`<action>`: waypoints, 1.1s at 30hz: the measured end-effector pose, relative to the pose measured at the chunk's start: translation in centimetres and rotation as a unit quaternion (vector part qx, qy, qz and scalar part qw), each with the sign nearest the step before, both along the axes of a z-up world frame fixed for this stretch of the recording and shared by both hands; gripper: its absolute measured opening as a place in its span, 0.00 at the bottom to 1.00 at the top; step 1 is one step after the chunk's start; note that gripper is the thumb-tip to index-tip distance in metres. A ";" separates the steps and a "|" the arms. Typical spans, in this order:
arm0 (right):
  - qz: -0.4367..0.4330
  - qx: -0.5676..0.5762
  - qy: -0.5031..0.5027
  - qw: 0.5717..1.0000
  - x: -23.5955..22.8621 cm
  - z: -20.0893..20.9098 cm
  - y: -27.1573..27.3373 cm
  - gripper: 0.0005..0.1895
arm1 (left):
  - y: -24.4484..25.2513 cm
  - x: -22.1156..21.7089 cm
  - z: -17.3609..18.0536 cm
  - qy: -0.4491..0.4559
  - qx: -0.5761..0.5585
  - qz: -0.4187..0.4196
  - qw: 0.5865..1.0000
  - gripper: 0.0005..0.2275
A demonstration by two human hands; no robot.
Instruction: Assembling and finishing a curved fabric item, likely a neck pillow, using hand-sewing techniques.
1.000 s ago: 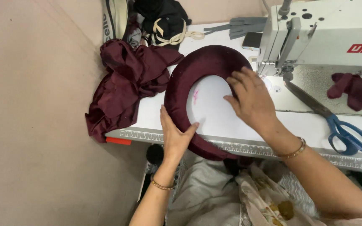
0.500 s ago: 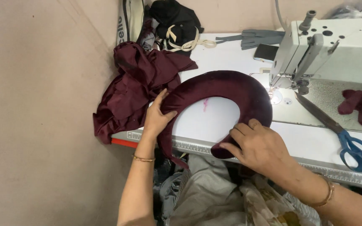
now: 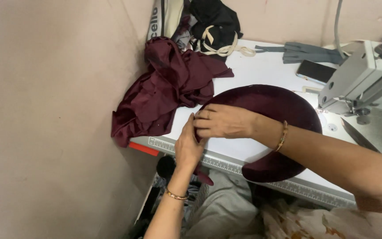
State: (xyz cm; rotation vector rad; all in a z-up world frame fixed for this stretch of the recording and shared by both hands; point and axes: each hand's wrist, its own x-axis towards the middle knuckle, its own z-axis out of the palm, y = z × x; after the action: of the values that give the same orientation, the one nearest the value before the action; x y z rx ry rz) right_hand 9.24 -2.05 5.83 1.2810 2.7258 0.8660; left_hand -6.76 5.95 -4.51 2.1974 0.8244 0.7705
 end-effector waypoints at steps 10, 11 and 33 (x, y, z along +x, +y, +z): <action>-0.188 -0.166 -0.178 0.951 10.1 1.5 -1.3 0.16 | 0.1 -0.2 0.0 0.000 -0.008 -0.025 1.000 0.38; -0.231 -0.175 -0.121 0.949 10.2 3.0 -2.5 0.14 | 0.1 -0.2 -0.2 0.000 -0.012 -0.028 1.000 0.38; -0.509 -0.177 0.040 0.841 9.2 4.9 -10.8 0.11 | -0.6 0.1 0.0 0.038 -0.016 -0.003 0.999 0.38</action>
State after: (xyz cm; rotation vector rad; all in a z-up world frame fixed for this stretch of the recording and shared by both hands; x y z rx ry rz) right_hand 18.46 -12.90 10.75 2.2513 1.6171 0.1707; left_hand -6.63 5.33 -4.51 2.2116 0.8611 0.6685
